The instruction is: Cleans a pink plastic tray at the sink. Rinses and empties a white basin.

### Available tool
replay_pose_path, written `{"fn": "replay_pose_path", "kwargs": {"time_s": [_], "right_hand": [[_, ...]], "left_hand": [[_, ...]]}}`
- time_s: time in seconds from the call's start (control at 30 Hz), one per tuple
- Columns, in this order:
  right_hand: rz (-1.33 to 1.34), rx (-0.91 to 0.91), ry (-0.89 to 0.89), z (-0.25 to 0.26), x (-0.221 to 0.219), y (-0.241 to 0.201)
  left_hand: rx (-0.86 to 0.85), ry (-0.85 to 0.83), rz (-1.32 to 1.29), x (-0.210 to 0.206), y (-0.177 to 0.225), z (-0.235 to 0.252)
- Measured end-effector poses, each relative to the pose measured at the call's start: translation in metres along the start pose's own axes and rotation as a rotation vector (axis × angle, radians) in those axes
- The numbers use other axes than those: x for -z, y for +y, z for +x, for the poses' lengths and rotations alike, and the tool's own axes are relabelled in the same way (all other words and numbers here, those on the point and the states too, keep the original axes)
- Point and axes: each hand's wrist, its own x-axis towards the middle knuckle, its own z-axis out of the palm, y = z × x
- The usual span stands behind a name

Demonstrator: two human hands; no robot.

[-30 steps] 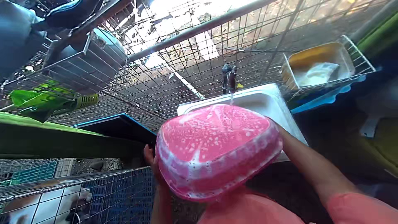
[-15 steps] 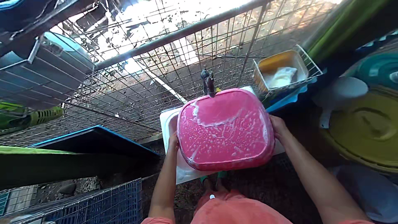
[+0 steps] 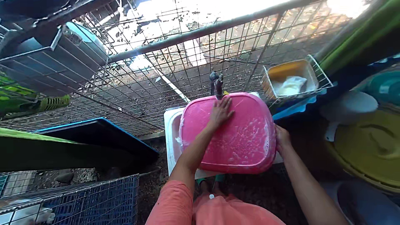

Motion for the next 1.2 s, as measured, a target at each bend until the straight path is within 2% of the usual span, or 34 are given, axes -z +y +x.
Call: {"fn": "replay_pose_path", "kwargs": {"time_s": [0.07, 0.23, 0.33, 0.4, 0.47, 0.5, 0.6, 0.7, 0.87, 1.0, 1.2], "right_hand": [[0.033, 0.011, -0.011, 0.000, 0.003, -0.001], [0.082, 0.012, -0.015, -0.006, 0.012, -0.006], [0.113, 0.021, -0.010, -0.001, 0.013, -0.010], [0.155, 0.034, -0.004, 0.007, 0.014, -0.010], [0.183, 0.049, -0.012, 0.018, 0.013, -0.009], [0.181, 0.051, -0.028, 0.023, 0.011, -0.008], [0.104, 0.049, -0.025, 0.034, -0.001, -0.003], [0.011, 0.029, -0.027, 0.041, -0.015, 0.006], [-0.029, -0.107, -0.133, 0.047, -0.046, 0.019], [-0.006, -0.188, -0.180, 0.049, -0.074, 0.040], [0.185, -0.398, -0.266, 0.069, -0.100, 0.083]], "left_hand": [[0.093, 0.025, -0.005, 0.009, -0.028, -0.013], [0.468, 0.126, -0.090, 0.023, -0.116, -0.067], [0.784, 0.115, -0.545, 0.029, -0.146, -0.099], [1.010, 0.028, -0.971, 0.019, -0.150, -0.125], [1.135, -0.088, -1.276, 0.006, -0.149, -0.146], [1.138, -0.073, -1.379, 0.003, -0.145, -0.152], [1.048, 0.181, -1.516, 0.010, -0.127, -0.157], [1.017, 0.330, -1.516, 0.028, -0.115, -0.164], [1.104, 0.491, -1.408, 0.061, -0.108, -0.188], [1.068, 0.561, -1.270, 0.072, -0.112, -0.204], [0.982, 0.583, -1.110, 0.075, -0.121, -0.223]]}}
